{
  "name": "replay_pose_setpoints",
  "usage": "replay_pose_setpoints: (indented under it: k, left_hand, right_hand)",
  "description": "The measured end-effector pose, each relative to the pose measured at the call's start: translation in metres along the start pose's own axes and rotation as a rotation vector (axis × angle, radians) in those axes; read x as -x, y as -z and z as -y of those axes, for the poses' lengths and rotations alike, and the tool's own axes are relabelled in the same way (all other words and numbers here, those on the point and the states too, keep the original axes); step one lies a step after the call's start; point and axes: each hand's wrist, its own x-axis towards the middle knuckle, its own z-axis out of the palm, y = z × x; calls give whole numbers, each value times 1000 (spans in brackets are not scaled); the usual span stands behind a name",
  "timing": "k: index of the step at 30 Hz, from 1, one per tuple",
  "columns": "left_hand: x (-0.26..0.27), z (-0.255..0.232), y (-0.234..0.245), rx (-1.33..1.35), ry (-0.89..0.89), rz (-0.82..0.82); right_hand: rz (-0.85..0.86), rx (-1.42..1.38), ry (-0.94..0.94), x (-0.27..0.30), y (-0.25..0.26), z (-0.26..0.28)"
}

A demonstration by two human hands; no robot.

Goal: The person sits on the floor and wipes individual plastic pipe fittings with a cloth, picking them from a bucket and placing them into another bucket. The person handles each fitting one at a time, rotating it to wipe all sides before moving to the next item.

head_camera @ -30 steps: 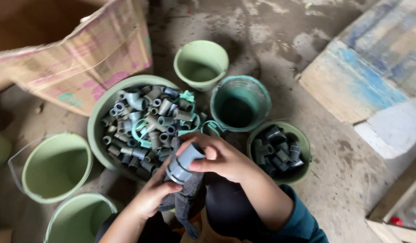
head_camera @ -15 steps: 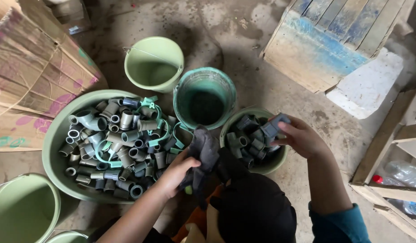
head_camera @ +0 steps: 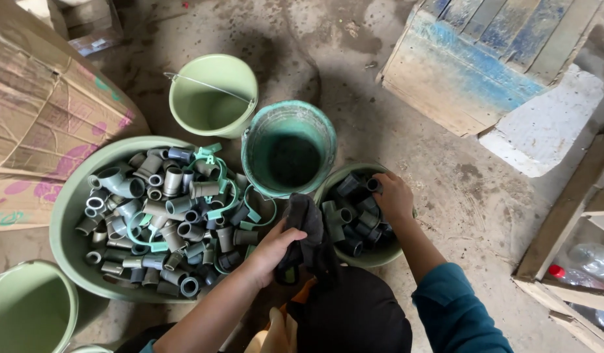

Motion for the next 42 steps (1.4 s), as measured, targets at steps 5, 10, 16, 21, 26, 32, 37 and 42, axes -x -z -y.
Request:
replay_pose_setpoints:
  k: [5, 10, 16, 21, 26, 32, 37, 42]
  left_hand:
    - [-8, 9, 4, -23, -10, -21]
    - [-14, 17, 14, -52, -25, -23]
    - [15, 5, 31, -198, -119, -102]
    - [44, 17, 81, -496, -269, -262]
    - [115, 22, 126, -526, -312, -387]
    - [160, 47, 198, -279, -338, -537]
    - [189, 56, 241, -160, -392, -627]
    - [177, 74, 272, -212, -749, -764]
  right_hand:
    - [33, -13, -28, 8, 18, 14]
    - [53, -162, -16, 12, 40, 37]
    - [30, -534, 345, 22, 71, 147]
    - [784, -858, 161, 60, 124, 291]
    - [903, -1086, 245, 81, 68, 374]
    - [979, -1199, 264, 104, 34, 447]
    - [1005, -1186, 284, 136, 38, 495]
    - [797, -796, 698, 139, 17, 502]
